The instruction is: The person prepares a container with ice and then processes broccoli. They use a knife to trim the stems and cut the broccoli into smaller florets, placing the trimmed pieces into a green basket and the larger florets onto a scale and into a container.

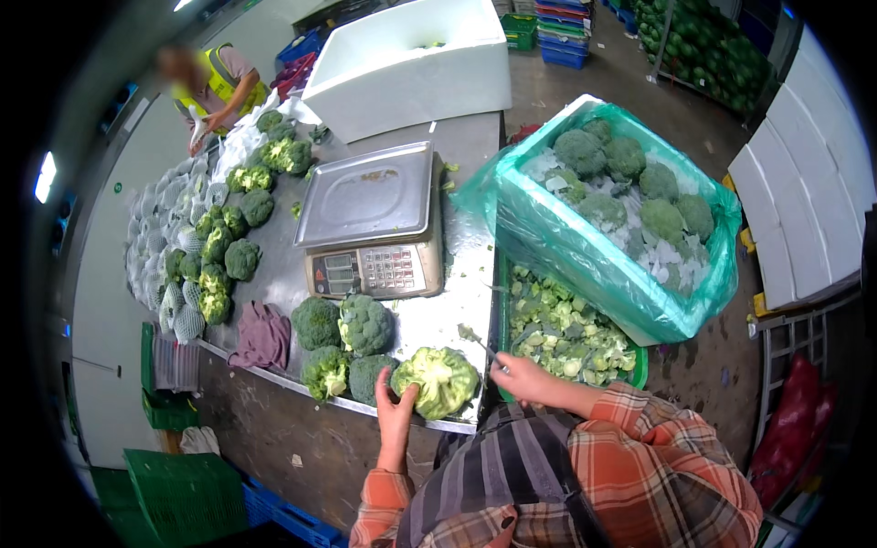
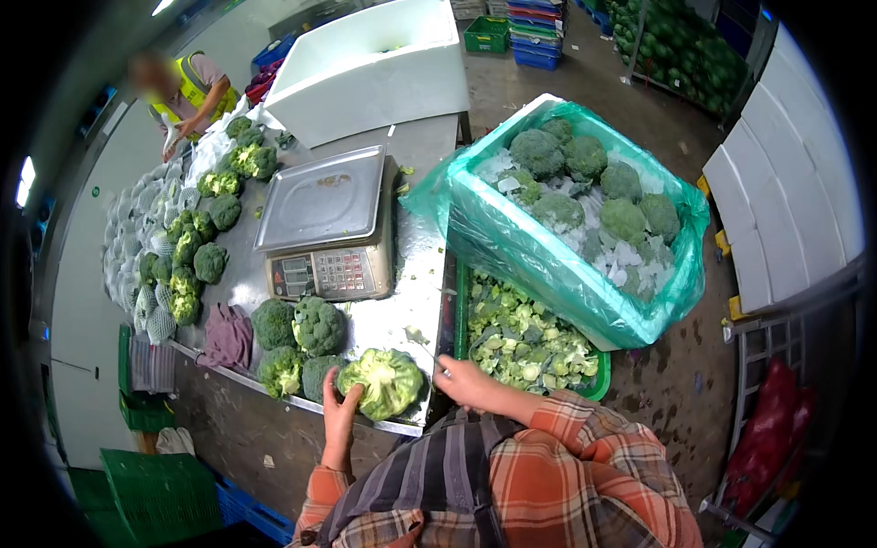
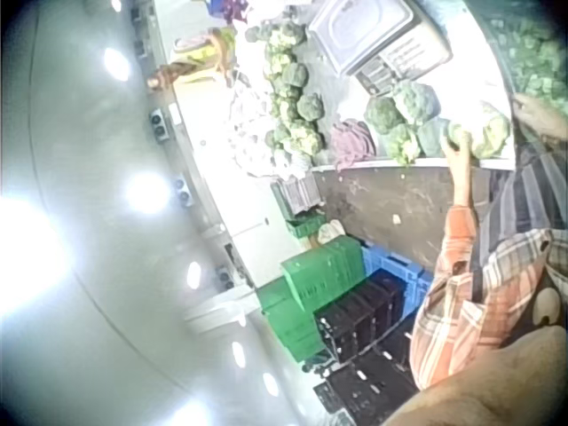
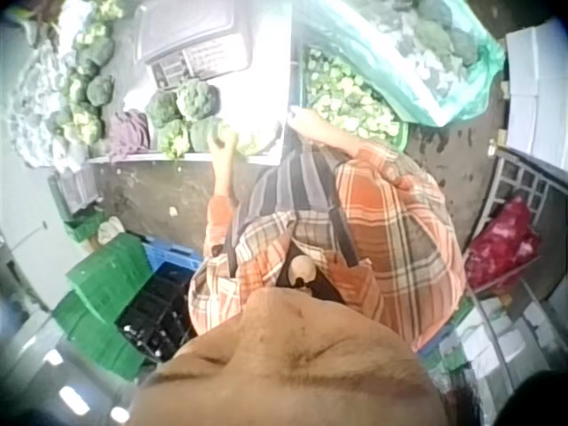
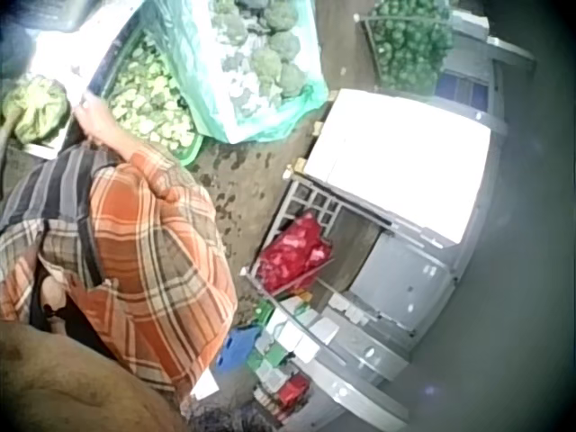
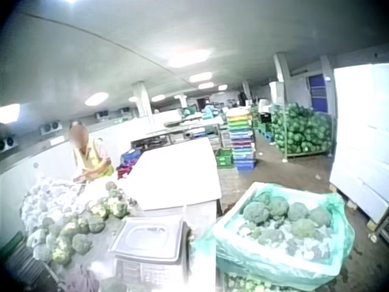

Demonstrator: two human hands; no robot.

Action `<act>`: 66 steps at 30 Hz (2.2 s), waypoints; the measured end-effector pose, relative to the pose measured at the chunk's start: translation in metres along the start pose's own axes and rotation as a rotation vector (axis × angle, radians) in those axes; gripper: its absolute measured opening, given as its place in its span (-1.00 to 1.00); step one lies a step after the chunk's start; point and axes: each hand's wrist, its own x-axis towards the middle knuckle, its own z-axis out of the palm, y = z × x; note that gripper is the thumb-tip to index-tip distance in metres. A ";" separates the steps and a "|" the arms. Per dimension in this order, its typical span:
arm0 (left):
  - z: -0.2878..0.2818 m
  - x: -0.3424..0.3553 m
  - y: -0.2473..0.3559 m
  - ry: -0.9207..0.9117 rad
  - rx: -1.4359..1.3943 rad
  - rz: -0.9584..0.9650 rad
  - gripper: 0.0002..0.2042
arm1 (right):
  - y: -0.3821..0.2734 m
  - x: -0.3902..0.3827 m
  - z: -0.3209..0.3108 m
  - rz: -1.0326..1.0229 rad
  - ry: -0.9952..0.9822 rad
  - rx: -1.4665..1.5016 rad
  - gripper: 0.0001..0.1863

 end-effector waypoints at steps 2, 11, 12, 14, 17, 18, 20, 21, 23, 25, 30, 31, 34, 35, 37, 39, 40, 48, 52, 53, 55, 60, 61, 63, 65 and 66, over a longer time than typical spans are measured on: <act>0.005 -0.005 0.010 -0.020 0.097 0.006 -0.44 | 0.001 -0.004 -0.006 0.012 0.032 0.008 -0.81; 0.042 -0.022 0.050 0.090 0.382 0.186 -0.45 | -0.028 -0.025 -0.007 -0.180 -0.080 -0.328 -0.85; 0.043 -0.023 0.052 0.088 0.416 0.211 -0.45 | -0.029 -0.023 -0.008 -0.169 -0.108 -0.344 -0.85; 0.048 -0.027 0.058 0.098 0.481 0.284 -0.46 | -0.027 -0.014 -0.008 -0.136 -0.107 -0.383 -0.85; 0.057 -0.030 0.060 0.109 0.600 0.423 -0.47 | 0.005 0.013 0.007 -0.015 -0.009 -0.475 -0.83; 0.057 -0.032 0.059 0.094 0.517 0.433 -0.47 | 0.013 0.019 0.007 0.040 0.046 -0.511 -0.82; 0.052 -0.037 0.054 0.074 0.352 0.443 -0.47 | 0.008 0.026 -0.020 0.127 0.129 -0.299 -0.84; 0.051 -0.031 0.036 0.116 0.180 0.316 -0.46 | 0.014 0.023 -0.029 -0.007 0.250 -0.117 -0.81; 0.050 -0.029 -0.002 0.176 -0.031 0.244 -0.46 | -0.017 0.001 -0.050 0.188 -0.013 0.133 -0.76; 0.050 -0.028 -0.005 0.200 -0.021 0.279 -0.46 | -0.031 -0.016 -0.058 0.323 -0.199 0.250 -0.66; 0.050 -0.046 0.002 0.138 0.024 0.184 -0.47 | -0.008 -0.049 -0.026 0.086 -0.148 0.172 -0.70; 0.051 -0.048 0.006 0.158 0.038 0.168 -0.49 | -0.006 -0.050 -0.023 0.028 -0.133 0.160 -0.71; 0.055 -0.051 0.005 0.163 0.017 0.184 -0.50 | -0.009 -0.047 -0.017 0.023 -0.196 0.200 -0.72; 0.057 -0.051 0.006 0.167 0.030 0.196 -0.50 | 0.000 -0.046 -0.008 -0.028 -0.178 0.144 -0.73; 0.061 -0.052 0.008 0.177 0.052 0.222 -0.50 | 0.002 -0.043 0.000 -0.007 -0.163 0.102 -0.73; 0.063 -0.053 0.007 0.189 0.079 0.244 -0.50 | -0.003 -0.039 -0.001 0.127 -0.241 0.178 -0.74; 0.064 -0.052 0.007 0.192 0.091 0.258 -0.51 | -0.021 -0.033 -0.016 0.251 -0.323 0.275 -0.74; 0.072 -0.046 0.019 0.278 0.119 0.199 -0.53 | 0.024 -0.018 0.010 -0.094 -0.017 -0.185 -0.78; 0.072 -0.044 0.038 0.276 0.100 0.096 -0.53 | 0.011 -0.007 -0.003 0.024 -0.160 0.084 -0.78; 0.070 -0.045 0.034 0.296 0.105 0.096 -0.53 | -0.020 -0.011 -0.027 0.198 -0.307 0.203 -0.77; 0.071 -0.046 0.032 0.313 0.128 0.092 -0.53 | -0.031 -0.016 -0.036 0.390 -0.453 0.337 -0.76; 0.067 -0.041 0.026 0.337 0.123 0.100 -0.53 | 0.011 0.000 0.014 -0.115 -0.049 -0.034 -0.79; 0.064 -0.038 0.024 0.357 0.111 0.089 -0.55 | 0.009 0.008 0.012 -0.140 -0.049 -0.067 -0.80; 0.053 -0.036 0.027 0.367 -0.028 0.016 -0.56 | 0.006 0.019 0.014 -0.198 -0.037 -0.117 -0.81; 0.037 -0.033 0.034 0.369 -0.224 -0.013 -0.56 | -0.006 0.034 0.015 -0.264 -0.011 -0.157 -0.81; 0.029 -0.029 0.032 0.352 -0.193 -0.008 -0.56 | -0.011 0.038 0.012 -0.064 -0.208 0.032 -0.79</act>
